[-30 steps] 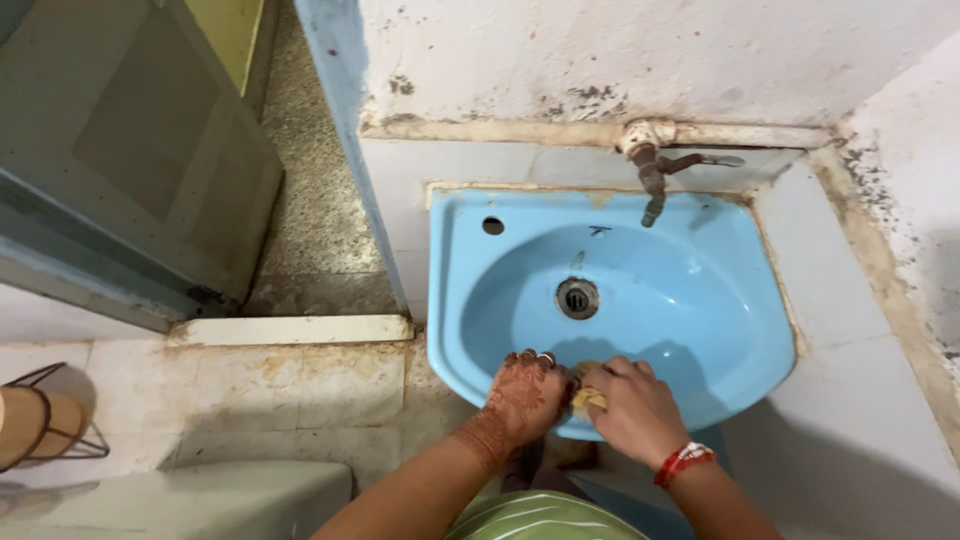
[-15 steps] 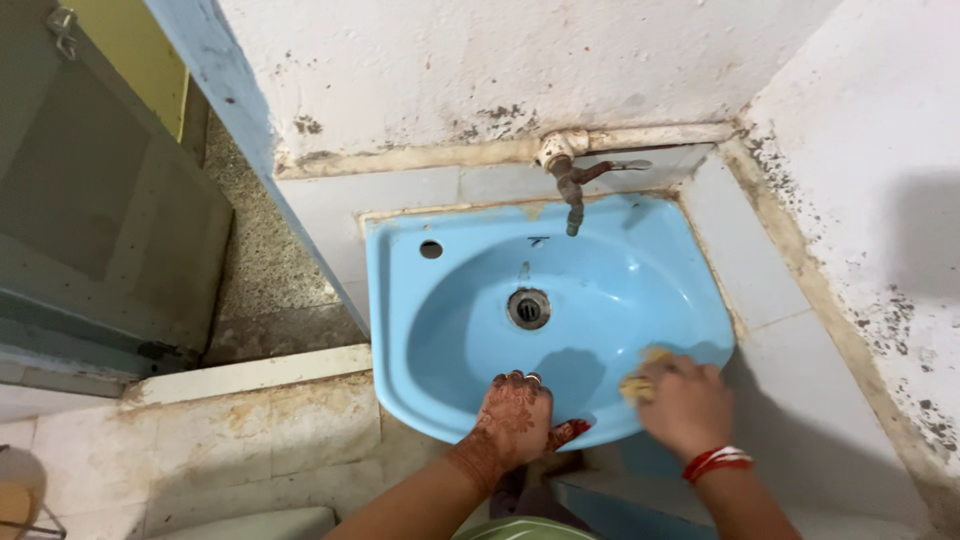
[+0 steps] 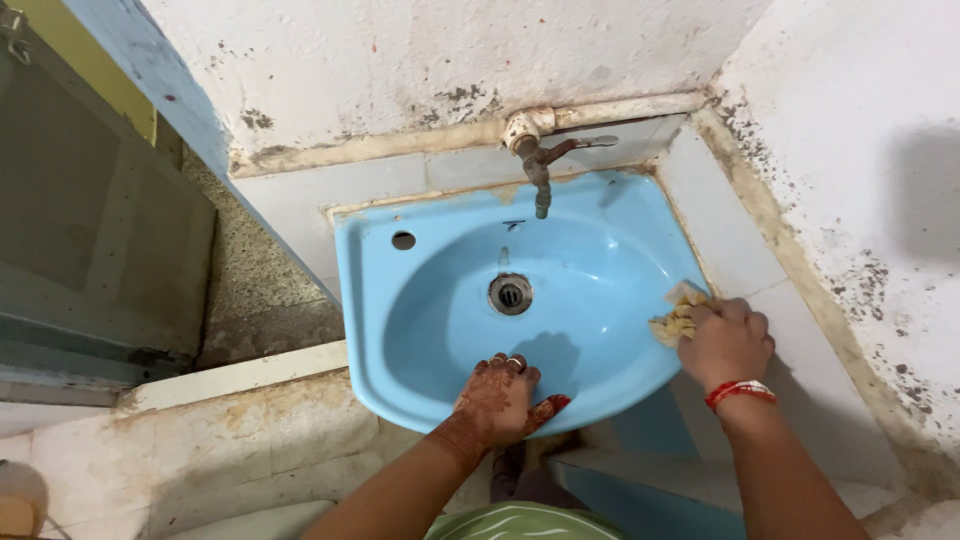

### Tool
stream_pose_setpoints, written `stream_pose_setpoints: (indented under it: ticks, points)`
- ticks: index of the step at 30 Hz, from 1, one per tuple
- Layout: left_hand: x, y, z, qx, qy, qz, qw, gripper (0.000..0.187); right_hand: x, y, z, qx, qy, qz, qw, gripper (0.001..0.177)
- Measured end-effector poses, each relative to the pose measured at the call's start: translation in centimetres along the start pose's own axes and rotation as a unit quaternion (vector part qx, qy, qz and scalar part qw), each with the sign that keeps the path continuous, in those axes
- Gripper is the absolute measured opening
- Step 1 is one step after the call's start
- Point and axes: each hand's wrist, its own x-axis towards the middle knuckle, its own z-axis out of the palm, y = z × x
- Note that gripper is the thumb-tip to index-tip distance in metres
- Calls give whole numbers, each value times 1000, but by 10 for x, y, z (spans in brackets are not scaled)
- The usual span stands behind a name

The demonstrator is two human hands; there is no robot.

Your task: The person uses a cloth to wipe the interior surface of a light blue wall-mounted sink. They scrub the basin and the drain area repeatedly with a cloth held in their right hand while their left hand rests on the sink's edge for support.

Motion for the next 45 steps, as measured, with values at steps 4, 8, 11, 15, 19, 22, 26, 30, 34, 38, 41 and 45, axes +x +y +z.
stream_pose_setpoints:
  ticks: [4, 8, 11, 15, 19, 22, 26, 30, 34, 38, 41, 45]
  points:
    - [3, 0, 3, -13, -5, 18, 1000, 60, -8, -7, -1, -3, -67, -17, 998, 48]
    - [8, -4, 8, -4, -31, 37, 999, 61, -41, -25, -7, 13, -123, -59, 991, 49]
    - [18, -1, 9, 15, -49, 30, 998, 66, -34, -17, -7, 79, -150, -29, 985, 48]
    - [32, 10, 10, 55, -81, 16, 995, 79, 3, -4, -1, 66, -147, 1, 987, 48]
    - [31, 15, 10, 40, -73, -2, 997, 83, 29, -7, 6, 77, -58, 38, 995, 48]
    - [32, 16, 8, 11, -72, -14, 997, 82, 44, -10, 10, 107, 5, 32, 994, 48]
    - [37, 15, 6, 6, -81, -22, 996, 82, 67, -21, 2, 181, 187, -148, 954, 46]
    - [42, 14, 7, -9, -23, -3, 1000, 76, 89, -60, -15, 223, 241, -275, 904, 57]
    - [57, 16, 7, 10, -7, 6, 1000, 65, 115, -85, -10, 143, 238, -314, 908, 65]
    - [68, 10, 5, 26, 41, 16, 999, 56, 136, -82, 5, 124, 141, -278, 942, 60]
    - [77, 6, 1, 32, 48, 12, 998, 55, 151, -78, 4, 143, 38, -242, 959, 57]
    - [82, 1, -2, 37, -21, -19, 999, 55, 161, -71, 6, 105, 30, -232, 967, 59]
